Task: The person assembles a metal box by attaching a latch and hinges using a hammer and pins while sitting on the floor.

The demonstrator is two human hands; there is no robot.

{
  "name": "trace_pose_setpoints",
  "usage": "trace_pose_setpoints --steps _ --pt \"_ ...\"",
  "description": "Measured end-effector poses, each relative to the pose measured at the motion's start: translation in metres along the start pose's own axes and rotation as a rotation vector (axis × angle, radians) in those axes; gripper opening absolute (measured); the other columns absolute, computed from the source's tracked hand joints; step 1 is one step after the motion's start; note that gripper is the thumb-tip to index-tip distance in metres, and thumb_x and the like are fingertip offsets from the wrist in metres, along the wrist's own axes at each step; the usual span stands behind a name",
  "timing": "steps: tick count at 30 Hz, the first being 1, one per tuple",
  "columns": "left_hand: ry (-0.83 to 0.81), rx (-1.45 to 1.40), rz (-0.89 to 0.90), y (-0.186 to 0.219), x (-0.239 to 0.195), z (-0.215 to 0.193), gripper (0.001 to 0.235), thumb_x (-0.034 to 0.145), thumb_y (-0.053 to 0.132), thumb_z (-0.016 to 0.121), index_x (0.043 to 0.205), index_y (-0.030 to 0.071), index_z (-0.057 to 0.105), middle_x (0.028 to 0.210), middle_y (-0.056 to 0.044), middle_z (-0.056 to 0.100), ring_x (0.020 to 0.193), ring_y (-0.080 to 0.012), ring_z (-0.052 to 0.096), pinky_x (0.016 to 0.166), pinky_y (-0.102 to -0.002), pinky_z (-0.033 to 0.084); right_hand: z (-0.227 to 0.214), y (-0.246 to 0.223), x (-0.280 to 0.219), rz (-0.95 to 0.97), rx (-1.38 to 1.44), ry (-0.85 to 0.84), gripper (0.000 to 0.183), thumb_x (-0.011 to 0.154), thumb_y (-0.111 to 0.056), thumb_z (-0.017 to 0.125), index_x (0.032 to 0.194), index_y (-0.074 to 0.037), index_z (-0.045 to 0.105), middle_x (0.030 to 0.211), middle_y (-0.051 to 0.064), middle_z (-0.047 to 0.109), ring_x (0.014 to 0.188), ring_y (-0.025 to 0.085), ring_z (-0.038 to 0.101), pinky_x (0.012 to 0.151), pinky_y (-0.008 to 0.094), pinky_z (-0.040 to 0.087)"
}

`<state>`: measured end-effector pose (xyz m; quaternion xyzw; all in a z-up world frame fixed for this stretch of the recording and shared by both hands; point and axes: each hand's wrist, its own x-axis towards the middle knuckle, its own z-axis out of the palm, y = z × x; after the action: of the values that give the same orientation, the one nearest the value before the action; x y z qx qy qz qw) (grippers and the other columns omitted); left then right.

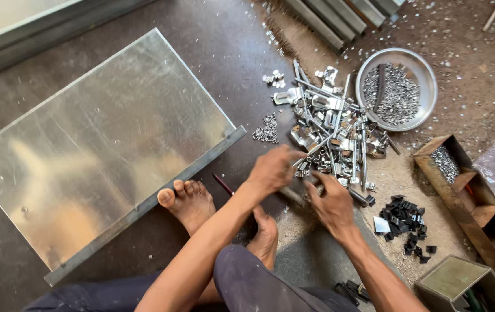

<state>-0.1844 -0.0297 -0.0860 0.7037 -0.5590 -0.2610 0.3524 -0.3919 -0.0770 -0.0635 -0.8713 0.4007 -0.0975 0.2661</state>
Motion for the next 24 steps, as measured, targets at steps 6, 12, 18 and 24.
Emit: trace_pose_setpoints --steps 6,12,18,24 --pt "-0.076 0.172 0.046 0.001 0.016 0.005 0.021 0.099 0.009 0.059 0.109 0.017 0.075 0.103 -0.007 0.068 0.092 -0.0240 0.071 0.070 -0.038 0.060 -0.006 -0.002 0.017 -0.058 -0.018 0.002 0.026 0.091 -0.022 0.074 0.107 -0.001 0.072 0.093 0.015 0.073 0.076 0.026 0.070 0.066 0.040 0.058" --pt "-0.177 -0.357 -0.370 0.004 0.002 -0.001 0.025 0.100 0.030 0.059 0.118 0.016 0.067 0.093 -0.007 0.072 0.084 -0.0170 0.069 0.068 -0.030 0.051 -0.026 0.000 0.014 0.188 0.223 0.008 0.028 0.092 -0.024 0.072 0.112 -0.004 0.073 0.099 0.011 0.076 0.080 0.020 0.073 0.066 0.033 0.062" --pt "-0.203 -0.645 -0.528 0.007 -0.007 0.012 0.036 0.098 0.037 0.064 0.099 0.004 0.078 0.076 -0.008 0.074 0.059 -0.0116 0.065 0.053 -0.028 0.050 -0.020 0.005 0.055 0.078 -0.121 -0.086 0.044 0.088 -0.032 0.074 0.124 -0.007 0.069 0.104 0.013 0.067 0.074 0.024 0.065 0.053 0.033 0.057" --pt "-0.221 -0.699 -0.667 0.008 -0.022 0.001 0.041 0.097 0.043 0.060 0.102 0.005 0.073 0.077 -0.007 0.074 0.053 -0.0107 0.067 0.047 -0.028 0.052 -0.028 0.012 0.047 -0.021 -0.223 -0.130 0.037 0.094 -0.047 0.061 0.110 -0.018 0.077 0.100 0.008 0.069 0.082 0.021 0.064 0.058 0.033 0.056"
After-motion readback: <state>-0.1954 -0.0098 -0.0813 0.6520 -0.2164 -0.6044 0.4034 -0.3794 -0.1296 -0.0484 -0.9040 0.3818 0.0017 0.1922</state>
